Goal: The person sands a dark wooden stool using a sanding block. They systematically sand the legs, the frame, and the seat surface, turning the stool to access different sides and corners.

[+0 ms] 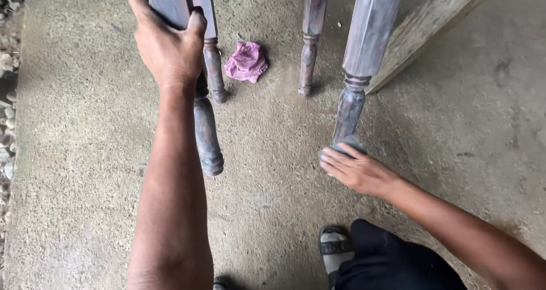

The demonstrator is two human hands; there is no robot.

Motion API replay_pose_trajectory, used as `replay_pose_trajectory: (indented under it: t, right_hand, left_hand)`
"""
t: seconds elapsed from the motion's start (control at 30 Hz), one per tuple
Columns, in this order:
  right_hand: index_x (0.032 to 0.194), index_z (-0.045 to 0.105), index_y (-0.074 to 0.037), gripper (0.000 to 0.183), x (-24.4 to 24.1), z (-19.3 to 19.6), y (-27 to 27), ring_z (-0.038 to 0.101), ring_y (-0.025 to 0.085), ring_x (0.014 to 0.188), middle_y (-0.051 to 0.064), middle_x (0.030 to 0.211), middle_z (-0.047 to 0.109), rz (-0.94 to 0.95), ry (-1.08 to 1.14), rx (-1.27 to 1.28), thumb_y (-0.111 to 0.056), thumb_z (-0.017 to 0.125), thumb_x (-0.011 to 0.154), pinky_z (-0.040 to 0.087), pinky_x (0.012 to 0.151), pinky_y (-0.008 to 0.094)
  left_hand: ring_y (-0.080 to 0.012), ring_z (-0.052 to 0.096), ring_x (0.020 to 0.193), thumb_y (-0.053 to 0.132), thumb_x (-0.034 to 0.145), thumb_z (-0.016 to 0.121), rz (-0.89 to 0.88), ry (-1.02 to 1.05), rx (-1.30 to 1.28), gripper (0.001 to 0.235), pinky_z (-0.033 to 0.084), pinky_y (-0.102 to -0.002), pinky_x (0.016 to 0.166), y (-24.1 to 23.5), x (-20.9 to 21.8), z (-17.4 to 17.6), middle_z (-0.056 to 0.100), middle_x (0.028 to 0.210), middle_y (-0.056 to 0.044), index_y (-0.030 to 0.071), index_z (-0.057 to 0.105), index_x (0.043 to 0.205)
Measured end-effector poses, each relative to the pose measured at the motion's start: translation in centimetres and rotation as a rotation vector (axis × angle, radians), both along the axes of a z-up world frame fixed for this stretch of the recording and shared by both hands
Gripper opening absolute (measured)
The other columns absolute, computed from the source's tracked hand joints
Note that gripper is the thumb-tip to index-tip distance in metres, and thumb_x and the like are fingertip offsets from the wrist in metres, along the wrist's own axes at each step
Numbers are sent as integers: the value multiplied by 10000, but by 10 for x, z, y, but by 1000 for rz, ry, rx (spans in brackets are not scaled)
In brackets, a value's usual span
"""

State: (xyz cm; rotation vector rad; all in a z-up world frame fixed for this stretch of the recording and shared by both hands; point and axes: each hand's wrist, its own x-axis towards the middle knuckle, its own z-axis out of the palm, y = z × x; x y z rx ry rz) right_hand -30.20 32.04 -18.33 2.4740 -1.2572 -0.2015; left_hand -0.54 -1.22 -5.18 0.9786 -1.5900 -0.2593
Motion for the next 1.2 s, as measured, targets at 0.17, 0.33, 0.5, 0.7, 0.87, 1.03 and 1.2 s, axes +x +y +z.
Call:
replay_pose_trajectory:
  t: [0.17,0.33,0.5,0.7,0.87,1.03,1.2]
  right_hand:
    - [1348,625,-39,457,-8,4,4,529,237,1374,130,1418,620,50,-96,37,-129,579,902,330,1193,470]
    - [1334,639,-75,457,-18,6,7,540,219,1349,78,1415,635,115,-232,-52,-105,605,880,343,1157,483]
    - [1330,664,-97,421,-8,-23,-17,540,195,1380,55,1432,611,49,-86,-40,-103,676,909,358,1235,463]
    - [1365,642,-125,419,-20,37,48,495,178,1399,55,1415,644,7,-213,-229,-201,652,952,276,1183,476]
    - [1336,590,42,447,34,35,-27,478,339,1399,178,1356,640,-96,271,110,-154,546,936,226,1191,550]
    - [1289,586,103,514,28,27,-12,511,357,1341,251,1370,636,-84,347,82,-171,526,858,227,1165,574]
    - [1361,552,73,474,32,9,-34,500,321,1377,202,1339,630,-176,391,287,-83,543,914,210,1238,543]
  left_hand:
    - [-352,806,977,207,839,783,-50,26,-12,681,621,-450,935,12,3,9,783,1078,-199,76,394,1381]
    - [-330,797,961,202,822,750,-53,65,-52,700,613,-425,912,5,0,7,764,1071,-183,79,366,1395]
    - [-372,768,943,212,858,839,-16,10,-150,694,596,-451,886,9,5,14,760,1032,-209,29,404,1367]
    - [-342,790,899,277,855,860,43,29,-130,601,617,-424,864,3,-2,2,770,992,-184,34,474,1246]
    - [-349,773,929,271,854,806,35,33,-8,645,606,-422,882,5,-1,3,769,1030,-193,8,434,1311]
    - [-416,759,925,327,849,838,78,-7,26,740,594,-479,875,11,-3,2,759,1013,-229,-13,409,1345]
    - [-432,734,895,345,843,807,70,2,48,686,566,-517,838,23,-6,13,754,958,-238,16,425,1308]
